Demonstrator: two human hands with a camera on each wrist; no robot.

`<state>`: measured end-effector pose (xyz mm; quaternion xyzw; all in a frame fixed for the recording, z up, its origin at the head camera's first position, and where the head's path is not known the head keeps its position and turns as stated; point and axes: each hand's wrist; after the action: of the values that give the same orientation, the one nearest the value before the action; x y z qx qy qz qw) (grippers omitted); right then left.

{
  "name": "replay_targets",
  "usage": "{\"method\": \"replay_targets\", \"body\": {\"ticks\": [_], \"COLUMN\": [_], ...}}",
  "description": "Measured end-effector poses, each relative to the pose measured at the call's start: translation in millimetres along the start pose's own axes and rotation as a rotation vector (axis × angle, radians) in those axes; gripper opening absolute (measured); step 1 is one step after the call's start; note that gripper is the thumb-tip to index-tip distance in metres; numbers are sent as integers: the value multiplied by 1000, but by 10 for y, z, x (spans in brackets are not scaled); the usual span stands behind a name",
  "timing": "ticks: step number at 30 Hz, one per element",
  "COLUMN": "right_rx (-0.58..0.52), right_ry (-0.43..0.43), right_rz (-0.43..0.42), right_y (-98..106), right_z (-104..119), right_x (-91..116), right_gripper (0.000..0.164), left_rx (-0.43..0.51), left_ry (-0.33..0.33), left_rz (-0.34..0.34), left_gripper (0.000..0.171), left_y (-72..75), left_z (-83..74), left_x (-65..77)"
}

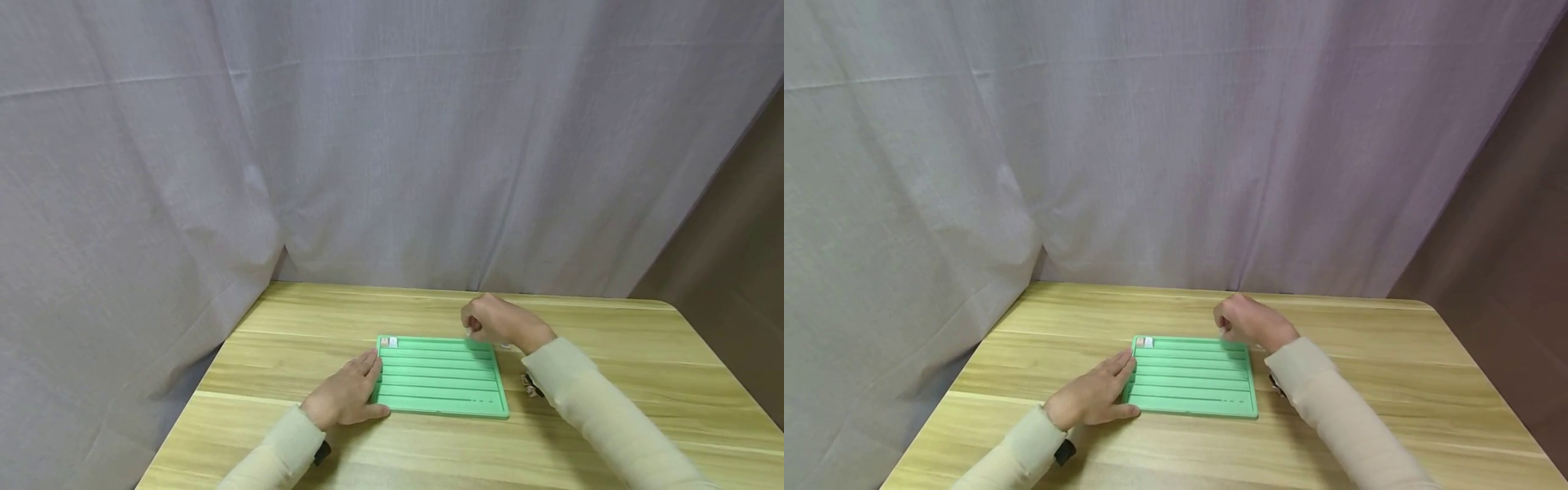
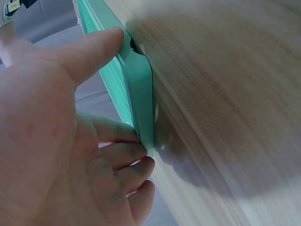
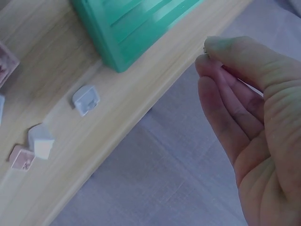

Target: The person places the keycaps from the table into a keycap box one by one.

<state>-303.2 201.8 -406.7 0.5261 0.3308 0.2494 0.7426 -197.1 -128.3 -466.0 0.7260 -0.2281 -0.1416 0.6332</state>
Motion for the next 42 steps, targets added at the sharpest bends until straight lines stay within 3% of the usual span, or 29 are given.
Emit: {"method": "replay_targets", "body": {"ticks": [16,25,42], "right_rx": [-29,-49,-79], "right_ry": [24,42,-27], "right_rz": [-18,-49,-22], "right_y": [-172,-293,-529], "right_z": [122,242,408], "right_x": [-268,-413,-618], "right_gripper": [13,15,7], "left_rx": [20,23,37], "left_ry": [12,16,21], "left_rz": [11,9,0], "left_gripper": [95,95,96], "left_y": [-3,3,-3], "left_z": [12,5,12], "left_x": [17,11,8]}}
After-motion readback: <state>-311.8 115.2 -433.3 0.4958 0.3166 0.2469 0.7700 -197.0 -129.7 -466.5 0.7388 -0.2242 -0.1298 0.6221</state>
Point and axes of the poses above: each hand's wrist, its own x-axis away from the middle knuckle, its own y-axis out of the back of the hand, z = x × y, and after that the axes turned 6 degrees about -z, right-handed
